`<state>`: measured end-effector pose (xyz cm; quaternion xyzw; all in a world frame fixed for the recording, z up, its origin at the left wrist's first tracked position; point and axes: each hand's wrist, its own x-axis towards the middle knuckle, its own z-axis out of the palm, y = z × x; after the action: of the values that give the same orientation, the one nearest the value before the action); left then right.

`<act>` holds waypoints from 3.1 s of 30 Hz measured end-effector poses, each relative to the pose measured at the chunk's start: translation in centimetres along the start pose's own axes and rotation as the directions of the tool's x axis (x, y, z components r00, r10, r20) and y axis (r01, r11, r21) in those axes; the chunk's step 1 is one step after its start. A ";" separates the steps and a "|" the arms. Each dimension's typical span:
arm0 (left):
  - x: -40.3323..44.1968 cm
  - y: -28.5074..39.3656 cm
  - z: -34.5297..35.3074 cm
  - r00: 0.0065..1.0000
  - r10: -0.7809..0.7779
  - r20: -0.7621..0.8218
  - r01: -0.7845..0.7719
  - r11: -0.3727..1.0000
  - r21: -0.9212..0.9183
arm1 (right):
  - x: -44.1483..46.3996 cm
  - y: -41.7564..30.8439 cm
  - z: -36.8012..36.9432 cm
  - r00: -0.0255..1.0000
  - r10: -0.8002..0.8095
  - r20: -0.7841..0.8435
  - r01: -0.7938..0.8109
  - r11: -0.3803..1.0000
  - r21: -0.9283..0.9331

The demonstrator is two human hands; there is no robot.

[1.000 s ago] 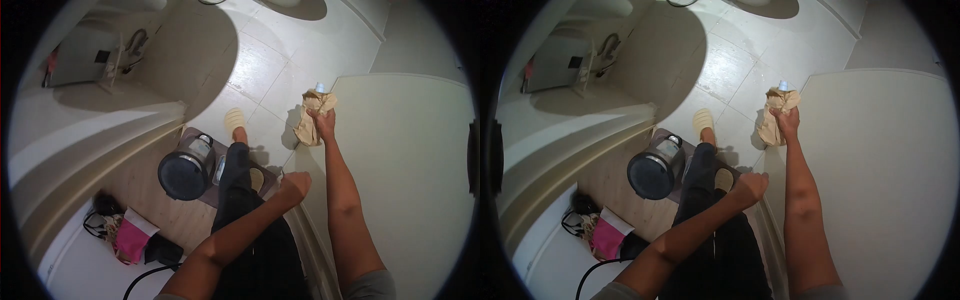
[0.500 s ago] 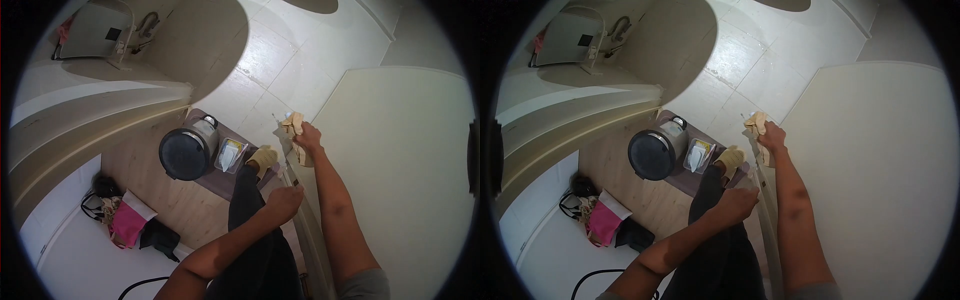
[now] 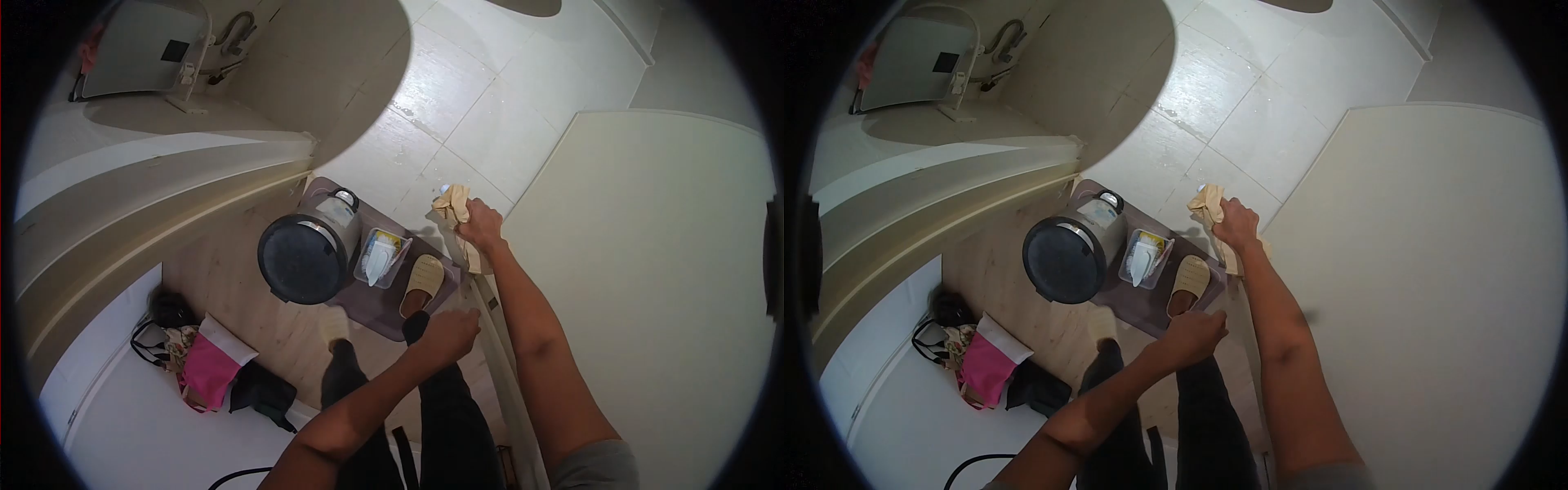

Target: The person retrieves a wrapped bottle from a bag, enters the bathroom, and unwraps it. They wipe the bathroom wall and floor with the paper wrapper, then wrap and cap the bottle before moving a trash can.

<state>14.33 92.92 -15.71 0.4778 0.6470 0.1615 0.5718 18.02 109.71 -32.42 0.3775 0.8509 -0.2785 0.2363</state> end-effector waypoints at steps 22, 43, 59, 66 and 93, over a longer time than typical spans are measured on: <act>-4.5 -23.3 -19.0 0.813 -0.305 -0.496 -0.158 0.704 -0.692 | 9.2 -17.9 4.8 0.926 -0.166 -0.338 0.277 0.909 0.312; -1.5 -19.8 -23.8 0.694 -0.050 -0.718 0.050 0.999 -0.021 | 3.2 -21.1 1.5 0.801 -0.311 -0.512 0.572 0.650 0.500; -0.9 -18.6 -20.8 0.762 -0.058 -0.645 0.029 0.998 -0.055 | 0.0 -17.4 1.1 0.888 -0.327 -0.324 0.451 0.478 0.753; 1.6 -16.7 -18.1 0.836 -0.043 -0.548 0.033 0.999 -0.028 | -3.0 -14.9 2.4 0.973 -0.103 -0.208 0.232 0.412 0.881; 5.2 -11.5 -11.5 0.929 0.163 -0.331 -0.054 0.947 0.315 | -9.7 -7.1 7.0 0.833 0.050 -0.551 0.349 0.726 0.593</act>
<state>-0.38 95.38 -24.05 0.5578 0.7283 0.1760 0.3569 19.75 96.20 -29.51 0.4255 0.7513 -0.4692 -0.1853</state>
